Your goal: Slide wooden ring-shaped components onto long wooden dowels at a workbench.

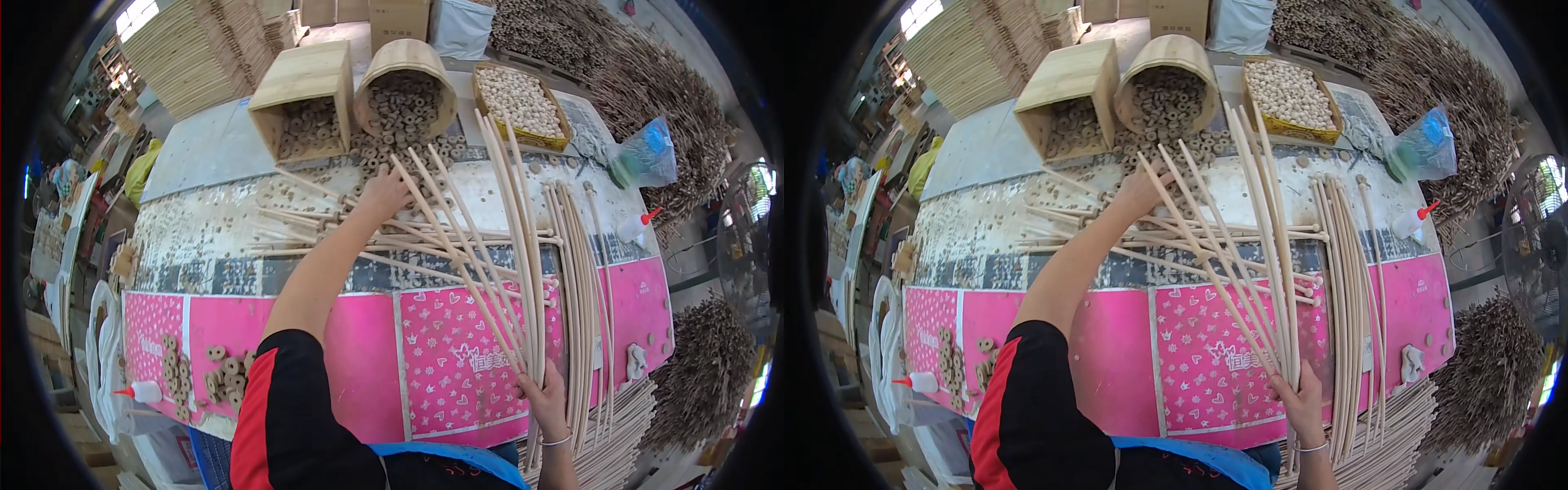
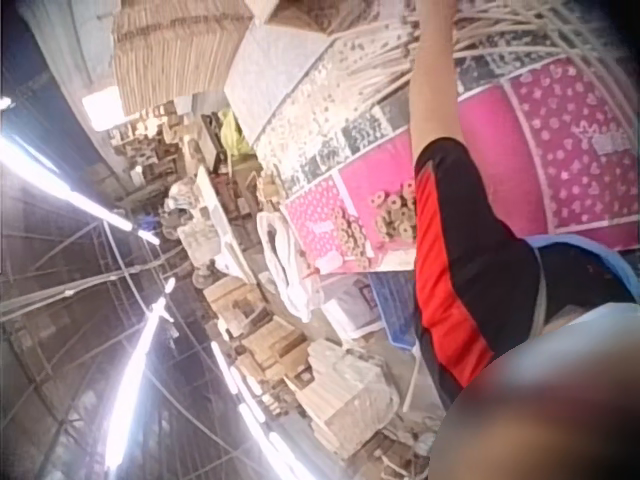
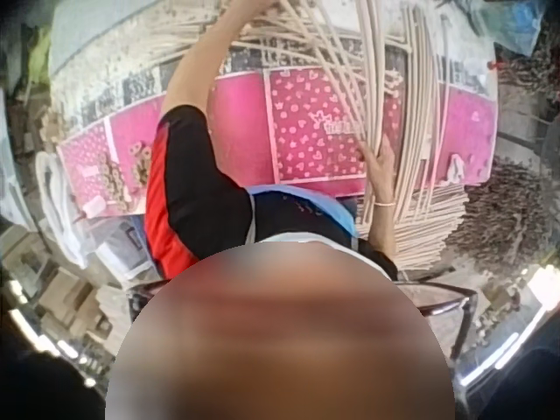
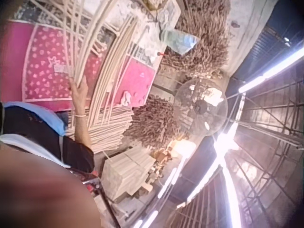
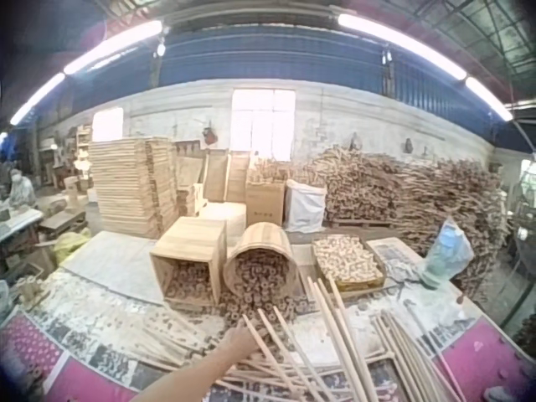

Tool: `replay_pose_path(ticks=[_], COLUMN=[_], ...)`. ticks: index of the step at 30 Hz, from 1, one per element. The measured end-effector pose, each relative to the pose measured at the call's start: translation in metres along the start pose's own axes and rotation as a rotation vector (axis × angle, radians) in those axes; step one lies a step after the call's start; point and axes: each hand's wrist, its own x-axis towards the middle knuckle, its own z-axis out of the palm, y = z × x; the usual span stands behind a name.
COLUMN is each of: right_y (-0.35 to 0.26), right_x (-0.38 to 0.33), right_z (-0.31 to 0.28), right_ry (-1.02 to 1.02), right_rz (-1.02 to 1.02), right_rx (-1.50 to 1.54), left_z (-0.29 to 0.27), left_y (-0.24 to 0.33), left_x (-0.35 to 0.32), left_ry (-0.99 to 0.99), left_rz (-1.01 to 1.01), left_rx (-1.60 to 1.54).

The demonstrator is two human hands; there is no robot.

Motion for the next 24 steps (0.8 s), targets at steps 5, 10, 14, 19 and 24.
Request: replay_pose_path(ticks=[5, 10, 14, 19, 24], right_y=[0.005, 0.009, 0.007, 0.008, 0.003], right_x=[0.012, 0.013, 0.018, 0.016, 0.015], right_z=[0.002, -0.001, 0.005, 0.003, 0.004], right_ry=[-0.029, -0.028, -0.033, -0.006, 0.013], right_rz=[0.025, 0.063, 0.093, 0.027, -0.023], right_rx=[0.016, 0.057, 0.053, -0.036, -0.083], left_z=[0.020, 0.013, 0.018, -0.011, -0.021], left_y=[-0.005, -0.006, -0.018, -0.036, -0.034], left_x=[0.000, 0.005, 0.009, 0.009, -0.012], left_ry=[0.363, 0.469, 0.507, 0.386, 0.273], left_rz=[-0.088, -0.111, -0.137, -0.546, -0.507], left_rx=[-0.081, -0.463, -0.596, -1.991, -2.403])
